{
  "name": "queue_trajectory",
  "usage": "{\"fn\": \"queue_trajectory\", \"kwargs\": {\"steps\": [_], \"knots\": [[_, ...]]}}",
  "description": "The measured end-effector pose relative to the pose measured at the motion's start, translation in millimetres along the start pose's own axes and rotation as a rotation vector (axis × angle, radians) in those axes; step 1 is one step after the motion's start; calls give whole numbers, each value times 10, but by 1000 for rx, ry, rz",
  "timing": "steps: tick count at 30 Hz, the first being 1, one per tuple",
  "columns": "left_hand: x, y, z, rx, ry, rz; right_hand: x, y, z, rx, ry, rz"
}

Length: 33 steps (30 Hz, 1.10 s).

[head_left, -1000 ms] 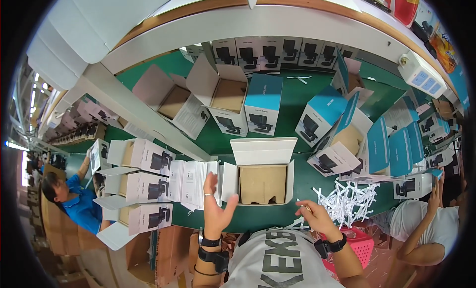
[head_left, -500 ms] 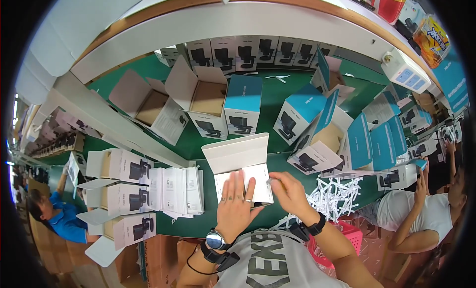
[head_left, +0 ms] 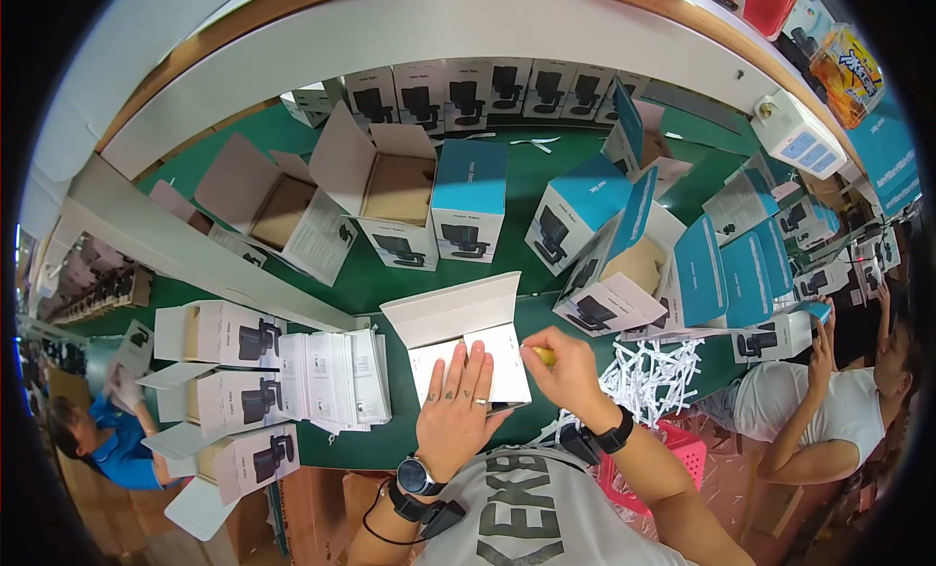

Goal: Packing small electronic components or products into white and blue cardboard boxes on an assembly line.

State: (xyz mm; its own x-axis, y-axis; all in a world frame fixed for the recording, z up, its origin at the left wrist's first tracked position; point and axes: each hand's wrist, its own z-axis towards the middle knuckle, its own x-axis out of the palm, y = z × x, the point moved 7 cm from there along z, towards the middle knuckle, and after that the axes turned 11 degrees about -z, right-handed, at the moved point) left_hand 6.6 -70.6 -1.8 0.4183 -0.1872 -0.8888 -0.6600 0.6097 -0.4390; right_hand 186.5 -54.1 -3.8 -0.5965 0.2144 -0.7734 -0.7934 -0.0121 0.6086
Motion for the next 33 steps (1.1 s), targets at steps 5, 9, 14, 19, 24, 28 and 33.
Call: {"fn": "queue_trajectory", "kwargs": {"steps": [5,9,14,19,24,28,33], "knots": [[36,-2,-19,30,14,-30,-5,-5,-127,-12,-21,128],[56,-19,-39,27,16,-10,-44,-96,-296,93,73,224],[76,-62,-98,69,6,20,-370,-691,-694,332,80,412],[104,-273,-12,217,43,-4,-350,-1396,-1069,184,594,-782],[150,-280,-107,249,-104,-162,-716,-117,-398,20,34,-273],[286,-363,-199,236,-12,21,-272,736,-21,-256,-23,-14],[330,-322,-307,239,90,64,215,809,220,-343,-93,-148]]}}
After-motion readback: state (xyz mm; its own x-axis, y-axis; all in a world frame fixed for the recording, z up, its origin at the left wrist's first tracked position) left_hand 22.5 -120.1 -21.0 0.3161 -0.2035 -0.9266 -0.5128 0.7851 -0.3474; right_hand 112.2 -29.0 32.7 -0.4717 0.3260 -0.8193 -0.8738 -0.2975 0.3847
